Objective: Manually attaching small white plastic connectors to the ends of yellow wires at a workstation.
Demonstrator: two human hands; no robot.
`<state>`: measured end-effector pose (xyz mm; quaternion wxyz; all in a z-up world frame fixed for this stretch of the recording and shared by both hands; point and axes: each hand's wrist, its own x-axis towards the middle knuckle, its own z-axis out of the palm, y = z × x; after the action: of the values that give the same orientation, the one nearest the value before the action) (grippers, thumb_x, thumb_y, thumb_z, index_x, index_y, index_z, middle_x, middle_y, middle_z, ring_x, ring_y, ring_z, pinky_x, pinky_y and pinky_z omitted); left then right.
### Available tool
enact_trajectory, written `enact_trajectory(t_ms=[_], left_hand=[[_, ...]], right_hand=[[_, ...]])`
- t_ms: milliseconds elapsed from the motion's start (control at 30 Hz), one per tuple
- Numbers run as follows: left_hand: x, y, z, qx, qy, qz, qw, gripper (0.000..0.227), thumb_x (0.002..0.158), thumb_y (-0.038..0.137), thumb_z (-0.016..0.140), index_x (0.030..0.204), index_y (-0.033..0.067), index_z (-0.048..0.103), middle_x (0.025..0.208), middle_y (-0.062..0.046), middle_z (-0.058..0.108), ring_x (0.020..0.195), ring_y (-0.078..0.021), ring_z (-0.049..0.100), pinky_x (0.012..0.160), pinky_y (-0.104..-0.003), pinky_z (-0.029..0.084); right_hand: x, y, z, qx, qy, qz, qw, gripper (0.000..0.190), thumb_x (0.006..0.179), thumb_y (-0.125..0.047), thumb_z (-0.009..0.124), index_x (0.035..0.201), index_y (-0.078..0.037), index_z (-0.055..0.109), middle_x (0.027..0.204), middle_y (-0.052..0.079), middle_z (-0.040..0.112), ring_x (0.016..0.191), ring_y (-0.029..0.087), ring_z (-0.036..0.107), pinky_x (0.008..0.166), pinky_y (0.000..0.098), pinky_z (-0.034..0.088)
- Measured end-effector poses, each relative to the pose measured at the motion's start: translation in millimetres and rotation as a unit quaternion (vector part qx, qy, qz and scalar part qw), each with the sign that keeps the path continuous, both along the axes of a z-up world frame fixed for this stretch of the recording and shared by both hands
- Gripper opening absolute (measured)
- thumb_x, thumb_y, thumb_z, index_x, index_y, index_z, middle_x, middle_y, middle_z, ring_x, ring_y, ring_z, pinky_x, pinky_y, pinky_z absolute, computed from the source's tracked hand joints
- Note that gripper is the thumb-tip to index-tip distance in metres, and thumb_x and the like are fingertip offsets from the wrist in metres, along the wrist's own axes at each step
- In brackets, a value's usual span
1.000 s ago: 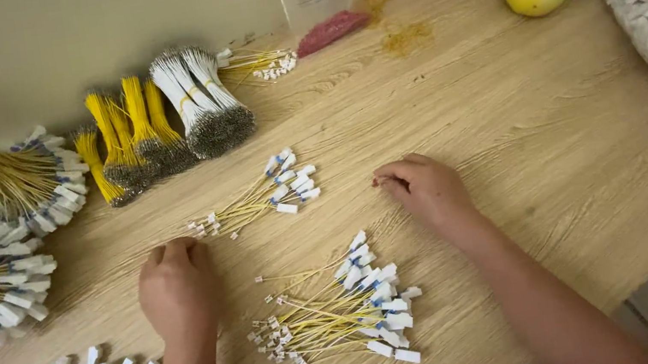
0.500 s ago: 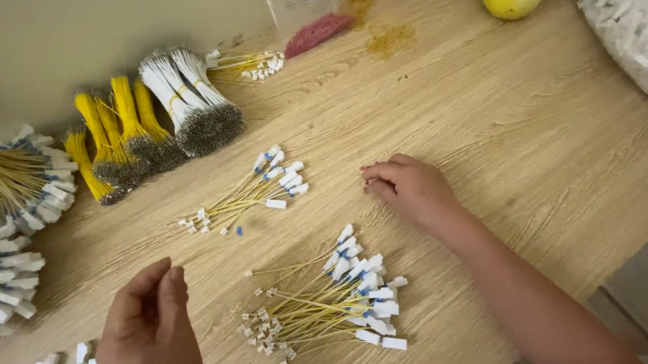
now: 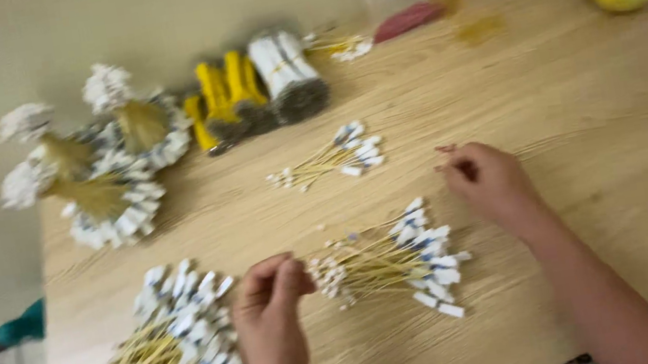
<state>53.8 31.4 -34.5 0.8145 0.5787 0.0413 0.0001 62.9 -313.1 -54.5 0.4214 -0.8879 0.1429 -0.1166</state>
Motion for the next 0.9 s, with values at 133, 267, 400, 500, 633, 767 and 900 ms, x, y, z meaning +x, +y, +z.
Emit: enact_trajectory(t_ms=[133,267,400,500,633,767,900], left_hand=[[-12.9,-9.2,4.5,-0.080,0.114,0.011,0.990,0.016,0.092,0.003,0.068,0.107,-0.0009,0.071,0.089,-0.012,0.074,0.079,-0.0194,0.070,0.075,-0.035,0.061],[-21.3,-15.3,1.4,-0.102,0.083,-0.028,0.991,0.020,0.093,0.004,0.068,0.112,-0.0006,0.071,0.093,-0.013,0.073,0.080,-0.0203,0.070,0.076,-0.035,0.060],[-29.2,-15.0,-0.3,-0.143,0.108,-0.016,0.984,0.017,0.092,0.003,0.068,0.109,-0.0020,0.070,0.096,-0.011,0.074,0.083,-0.0201,0.071,0.079,-0.036,0.062],[-35.6,-12.9,-7.2,-0.153,0.095,-0.029,0.983,0.015,0.093,0.003,0.069,0.107,-0.0029,0.070,0.096,-0.011,0.073,0.084,-0.0200,0.070,0.081,-0.035,0.061],[-44.1,-16.6,-5.1,-0.143,0.089,-0.035,0.985,0.015,0.095,0.003,0.070,0.108,-0.0027,0.072,0.093,-0.011,0.072,0.083,-0.0196,0.069,0.079,-0.035,0.059],[-50.5,-24.4,13.9,-0.159,0.126,-0.051,0.978,0.017,0.093,0.003,0.068,0.108,-0.0019,0.073,0.093,-0.010,0.073,0.084,-0.0185,0.069,0.081,-0.035,0.060],[-56.5,-27.9,17.6,-0.157,0.109,-0.053,0.980,0.015,0.093,0.000,0.067,0.107,-0.0015,0.071,0.095,-0.010,0.073,0.085,-0.0185,0.069,0.080,-0.035,0.059]], right_hand=[[-33.7,46.9,28.9,0.182,-0.033,0.035,0.982,0.010,0.093,-0.009,0.069,0.102,-0.005,0.068,0.088,0.007,0.072,0.074,0.010,0.066,0.066,0.0285,0.056],[-56.1,94.9,47.8,0.379,-0.029,0.098,0.920,0.010,0.093,-0.004,0.067,0.102,-0.002,0.071,0.082,0.007,0.072,0.072,0.013,0.067,0.064,0.0281,0.058],[-64.1,125.5,43.5,0.457,0.022,0.179,0.871,0.014,0.093,-0.006,0.069,0.105,0.000,0.073,0.083,0.006,0.074,0.075,0.012,0.069,0.068,0.0279,0.060],[-68.2,137.6,48.5,0.455,0.037,0.190,0.869,0.016,0.092,-0.007,0.070,0.106,0.000,0.075,0.084,0.006,0.075,0.076,0.012,0.070,0.070,0.0283,0.060],[-74.8,145.9,53.3,0.432,0.029,0.183,0.883,0.016,0.092,-0.008,0.070,0.106,-0.001,0.075,0.086,0.005,0.075,0.078,0.012,0.071,0.073,0.0291,0.061],[-81.6,151.4,80.8,0.234,-0.087,0.198,0.948,0.011,0.093,-0.009,0.072,0.102,-0.005,0.075,0.093,0.002,0.072,0.088,0.013,0.068,0.079,0.0301,0.058],[-83.9,155.7,95.9,0.021,-0.196,0.187,0.962,0.010,0.088,-0.011,0.076,0.098,-0.011,0.075,0.099,0.000,0.067,0.100,0.018,0.063,0.086,0.0326,0.053]])
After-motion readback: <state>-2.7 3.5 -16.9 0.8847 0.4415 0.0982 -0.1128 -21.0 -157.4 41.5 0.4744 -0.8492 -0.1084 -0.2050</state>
